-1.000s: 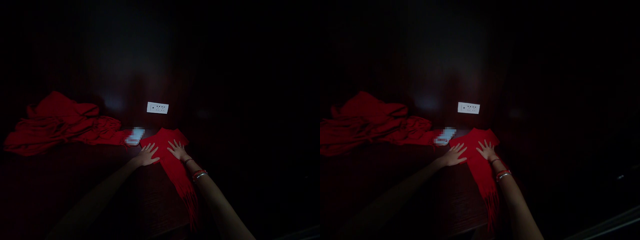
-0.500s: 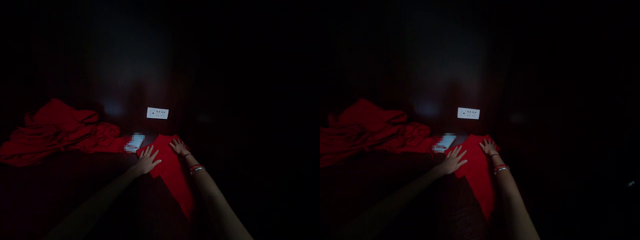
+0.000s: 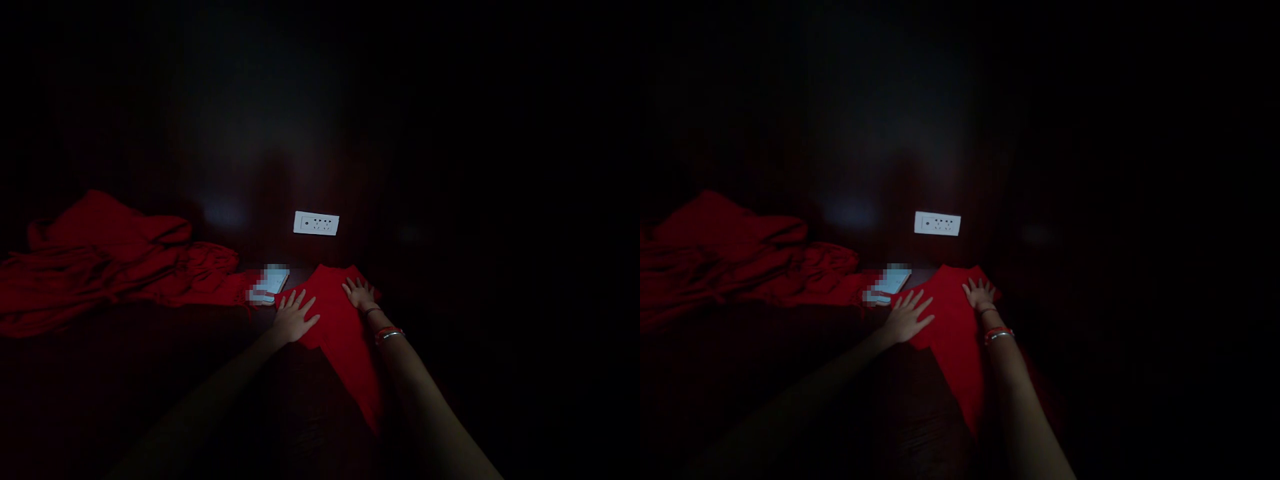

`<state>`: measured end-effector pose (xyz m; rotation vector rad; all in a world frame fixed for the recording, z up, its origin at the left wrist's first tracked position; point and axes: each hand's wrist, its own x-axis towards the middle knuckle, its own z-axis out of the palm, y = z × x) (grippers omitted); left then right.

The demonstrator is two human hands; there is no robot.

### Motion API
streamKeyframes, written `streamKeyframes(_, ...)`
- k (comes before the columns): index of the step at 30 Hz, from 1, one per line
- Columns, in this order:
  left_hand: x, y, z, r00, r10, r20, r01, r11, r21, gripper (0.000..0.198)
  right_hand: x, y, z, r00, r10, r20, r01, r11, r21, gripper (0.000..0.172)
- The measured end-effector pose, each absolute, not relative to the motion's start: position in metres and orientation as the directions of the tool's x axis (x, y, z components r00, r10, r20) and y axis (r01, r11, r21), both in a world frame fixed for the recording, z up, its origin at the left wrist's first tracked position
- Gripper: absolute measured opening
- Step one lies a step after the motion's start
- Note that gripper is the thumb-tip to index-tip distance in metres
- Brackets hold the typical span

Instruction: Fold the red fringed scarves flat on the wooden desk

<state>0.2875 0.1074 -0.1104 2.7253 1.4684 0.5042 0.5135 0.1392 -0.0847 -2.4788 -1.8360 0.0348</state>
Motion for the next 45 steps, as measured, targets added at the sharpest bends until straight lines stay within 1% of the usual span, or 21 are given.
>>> streamKeyframes(2,0.287,0.105,-0.111,0.475,0.816,0.33,0.83,-0.54,0.141,0.053,0.51,0.126,-0.086,0.306,0.952,0.028,0.95,-0.304,-0.071,0.059)
streamKeyframes(5,0.284,0.099,-0.112,0.406,0.841,0.356,0.866,-0.479,0.143,0.047,0.508,0.099,-0.088,0.345,0.936,-0.077,0.93,-0.351,-0.107,0.061)
streamKeyframes(8,0.273,0.086,-0.112,0.389,0.866,0.313,0.876,-0.453,0.165,0.048,0.505,0.063,-0.088,0.34,0.928,-0.155,0.928,-0.357,-0.102,0.062)
streamKeyframes(11,0.256,0.065,-0.11,0.442,0.866,0.232,0.858,-0.484,0.173,0.05,0.499,0.024,-0.087,0.32,0.928,-0.188,0.939,-0.338,-0.069,0.062)
streamKeyframes(14,0.233,0.041,-0.107,0.494,0.857,0.148,0.844,-0.513,0.155,0.05,0.491,-0.011,-0.086,0.328,0.933,-0.151,0.942,-0.335,-0.026,0.061)
streamKeyframes(17,0.205,0.022,-0.105,0.513,0.852,0.105,0.844,-0.523,0.119,0.047,0.484,-0.037,-0.087,0.355,0.929,-0.108,0.934,-0.357,-0.003,0.06)
streamKeyframes(22,0.155,0.009,-0.108,0.487,0.87,0.08,0.865,-0.493,0.092,0.047,0.465,-0.066,-0.084,0.384,0.921,-0.067,0.922,-0.387,-0.025,0.059)
streamKeyframes(24,0.143,0.007,-0.109,0.46,0.883,0.094,0.879,-0.468,0.091,0.047,0.45,-0.073,-0.08,0.353,0.936,-0.022,0.934,-0.353,-0.06,0.06)
streamKeyframes(27,0.138,0.002,-0.111,0.43,0.894,0.128,0.89,-0.443,0.103,0.047,0.416,-0.077,-0.075,0.257,0.965,0.052,0.962,-0.251,-0.108,0.061)
streamKeyframes(32,0.131,0.005,-0.109,0.389,0.906,0.169,0.904,-0.41,0.118,0.046,0.348,-0.064,-0.074,-0.033,0.99,0.137,0.987,0.054,-0.151,0.06)
streamKeyframes(35,0.112,0.014,-0.109,0.262,0.948,0.179,0.951,-0.285,0.119,0.045,0.317,-0.049,-0.083,-0.153,0.966,0.209,0.971,0.186,-0.151,0.055)
streamKeyframes(37,0.098,0.019,-0.109,0.165,0.97,0.18,0.975,-0.188,0.117,0.045,0.307,-0.041,-0.09,-0.174,0.952,0.251,0.963,0.217,-0.158,0.051)
streamKeyframes(39,0.09,0.02,-0.11,0.115,0.975,0.189,0.984,-0.137,0.112,0.045,0.306,-0.035,-0.097,-0.165,0.945,0.283,0.959,0.221,-0.178,0.048)
streamKeyframes(42,0.088,0.02,-0.111,0.103,0.974,0.204,0.987,-0.125,0.099,0.045,0.314,-0.032,-0.103,-0.145,0.943,0.298,0.957,0.21,-0.2,0.043)
streamKeyframes(45,0.091,0.019,-0.112,0.103,0.972,0.21,0.988,-0.125,0.092,0.044,0.32,-0.032,-0.106,-0.15,0.944,0.293,0.957,0.213,-0.197,0.038)
